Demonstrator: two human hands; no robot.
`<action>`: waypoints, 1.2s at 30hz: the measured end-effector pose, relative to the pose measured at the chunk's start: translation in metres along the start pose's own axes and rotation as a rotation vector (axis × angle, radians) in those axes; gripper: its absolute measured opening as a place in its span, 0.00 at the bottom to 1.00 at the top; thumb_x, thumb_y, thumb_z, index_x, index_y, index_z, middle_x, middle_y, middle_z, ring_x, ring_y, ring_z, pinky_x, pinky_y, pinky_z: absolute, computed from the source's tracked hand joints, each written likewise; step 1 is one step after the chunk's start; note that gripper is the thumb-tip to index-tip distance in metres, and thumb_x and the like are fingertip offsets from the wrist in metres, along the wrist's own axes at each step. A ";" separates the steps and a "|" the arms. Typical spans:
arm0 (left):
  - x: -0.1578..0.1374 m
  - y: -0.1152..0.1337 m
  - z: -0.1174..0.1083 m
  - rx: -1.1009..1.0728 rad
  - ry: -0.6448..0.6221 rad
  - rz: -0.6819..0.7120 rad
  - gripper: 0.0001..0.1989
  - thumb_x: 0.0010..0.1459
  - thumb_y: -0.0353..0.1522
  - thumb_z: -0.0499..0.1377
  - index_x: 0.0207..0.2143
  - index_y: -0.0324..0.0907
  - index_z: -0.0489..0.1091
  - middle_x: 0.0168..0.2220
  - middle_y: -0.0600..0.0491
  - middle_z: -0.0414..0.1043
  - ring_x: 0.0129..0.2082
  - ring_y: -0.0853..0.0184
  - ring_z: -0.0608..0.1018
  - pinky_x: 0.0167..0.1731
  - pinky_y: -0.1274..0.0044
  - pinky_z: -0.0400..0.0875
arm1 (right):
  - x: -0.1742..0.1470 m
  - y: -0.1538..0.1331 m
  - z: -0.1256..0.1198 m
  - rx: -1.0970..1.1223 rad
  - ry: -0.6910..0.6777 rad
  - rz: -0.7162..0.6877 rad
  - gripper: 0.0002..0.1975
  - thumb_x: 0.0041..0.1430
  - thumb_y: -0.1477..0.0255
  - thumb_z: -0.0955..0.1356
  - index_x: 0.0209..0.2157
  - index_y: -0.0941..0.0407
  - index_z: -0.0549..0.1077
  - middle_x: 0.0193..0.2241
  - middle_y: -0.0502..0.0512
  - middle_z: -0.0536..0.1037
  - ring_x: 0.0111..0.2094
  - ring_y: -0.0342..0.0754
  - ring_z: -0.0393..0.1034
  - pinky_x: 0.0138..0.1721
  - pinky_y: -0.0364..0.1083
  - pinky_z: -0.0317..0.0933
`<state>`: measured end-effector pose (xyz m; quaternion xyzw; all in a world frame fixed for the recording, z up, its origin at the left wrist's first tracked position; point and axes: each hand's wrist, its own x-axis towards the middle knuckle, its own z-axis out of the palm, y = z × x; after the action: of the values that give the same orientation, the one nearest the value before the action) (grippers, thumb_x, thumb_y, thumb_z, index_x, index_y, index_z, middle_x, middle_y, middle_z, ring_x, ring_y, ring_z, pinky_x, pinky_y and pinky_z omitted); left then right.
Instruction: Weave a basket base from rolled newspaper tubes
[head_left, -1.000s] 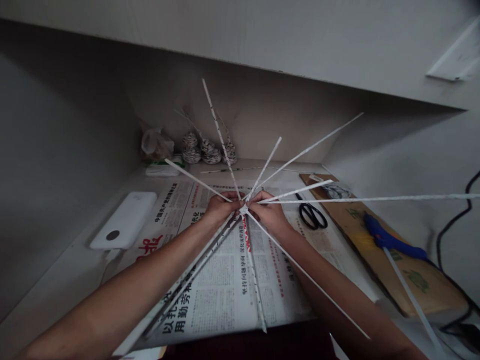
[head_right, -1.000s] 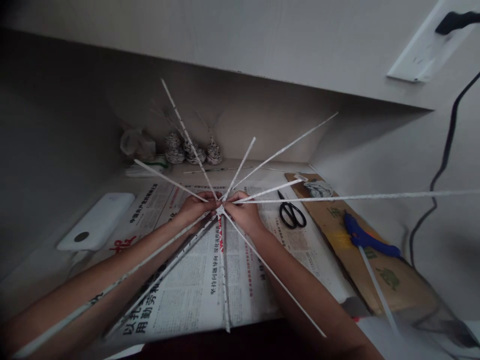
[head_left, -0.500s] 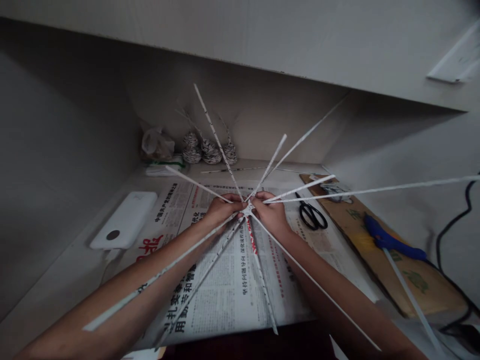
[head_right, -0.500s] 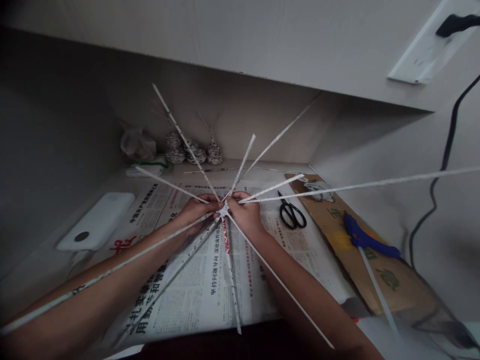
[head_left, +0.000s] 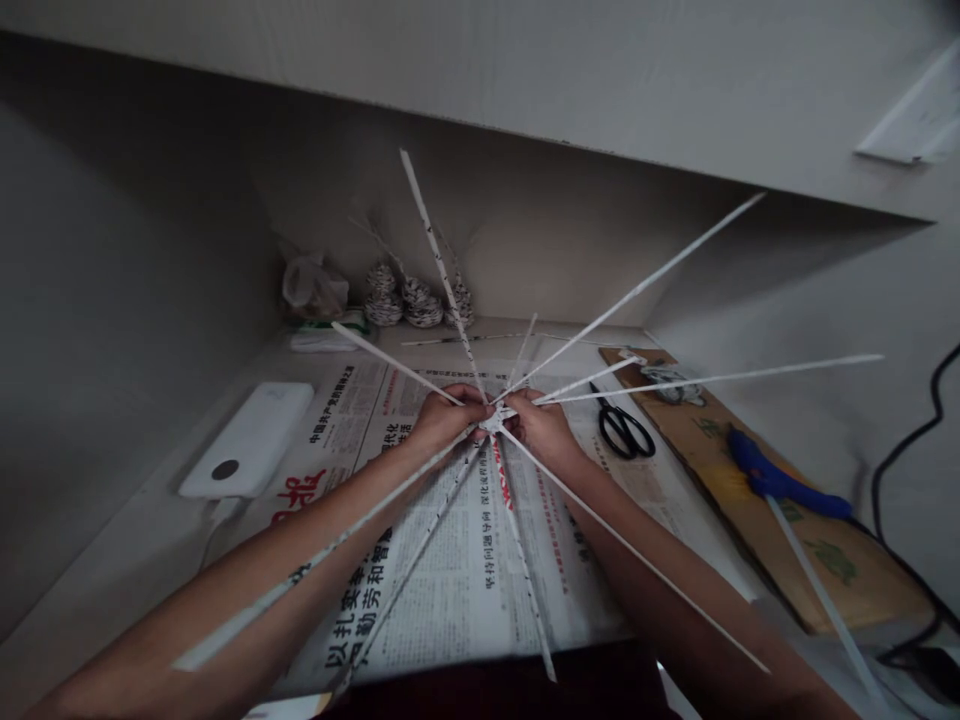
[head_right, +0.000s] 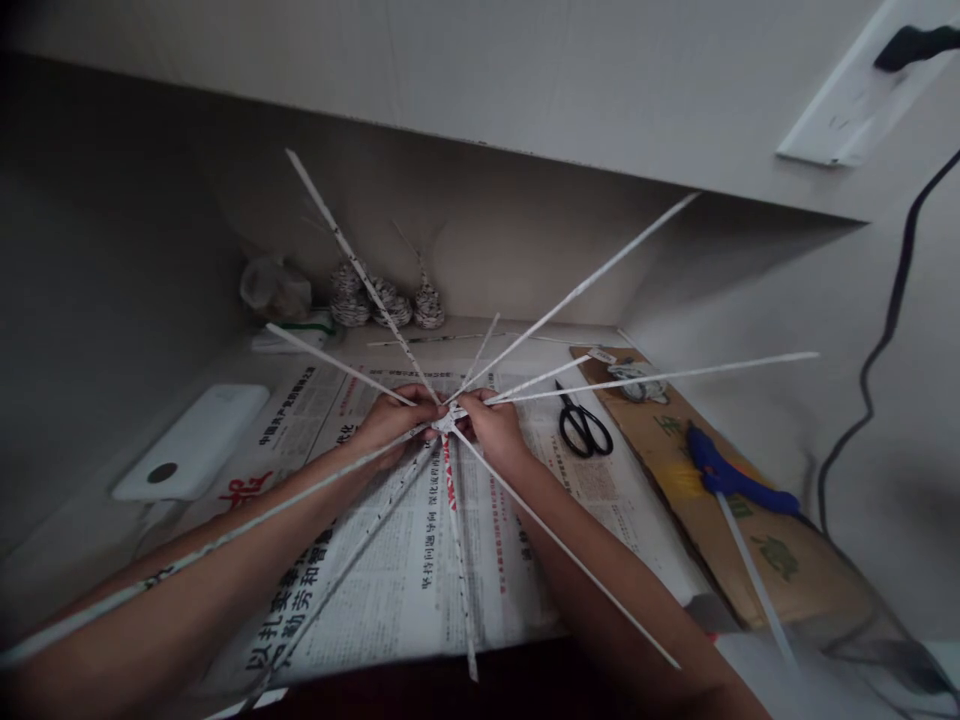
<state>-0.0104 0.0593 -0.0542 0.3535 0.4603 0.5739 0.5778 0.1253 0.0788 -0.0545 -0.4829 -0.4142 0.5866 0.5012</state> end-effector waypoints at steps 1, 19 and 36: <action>0.001 0.000 0.000 0.004 0.007 0.008 0.14 0.31 0.29 0.70 0.23 0.37 0.71 0.24 0.54 0.74 0.19 0.72 0.72 0.14 0.82 0.66 | 0.000 -0.001 0.000 0.013 -0.023 0.013 0.11 0.37 0.66 0.73 0.23 0.56 0.71 0.16 0.47 0.73 0.17 0.41 0.65 0.18 0.40 0.58; 0.001 0.002 -0.003 0.140 0.027 0.050 0.07 0.32 0.25 0.66 0.18 0.37 0.71 0.20 0.55 0.71 0.19 0.72 0.70 0.20 0.80 0.65 | -0.011 -0.010 0.001 -0.037 -0.047 0.064 0.08 0.38 0.72 0.69 0.26 0.56 0.72 0.19 0.47 0.74 0.18 0.41 0.67 0.17 0.38 0.59; 0.003 0.006 -0.007 0.067 -0.058 -0.178 0.14 0.36 0.30 0.73 0.20 0.36 0.69 0.21 0.53 0.71 0.20 0.73 0.73 0.18 0.83 0.68 | -0.009 -0.012 -0.002 -0.138 -0.117 -0.058 0.08 0.40 0.71 0.71 0.27 0.56 0.75 0.26 0.50 0.78 0.21 0.41 0.68 0.20 0.39 0.62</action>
<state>-0.0197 0.0623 -0.0510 0.3468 0.4918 0.4941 0.6274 0.1295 0.0719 -0.0413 -0.4691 -0.4958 0.5691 0.4585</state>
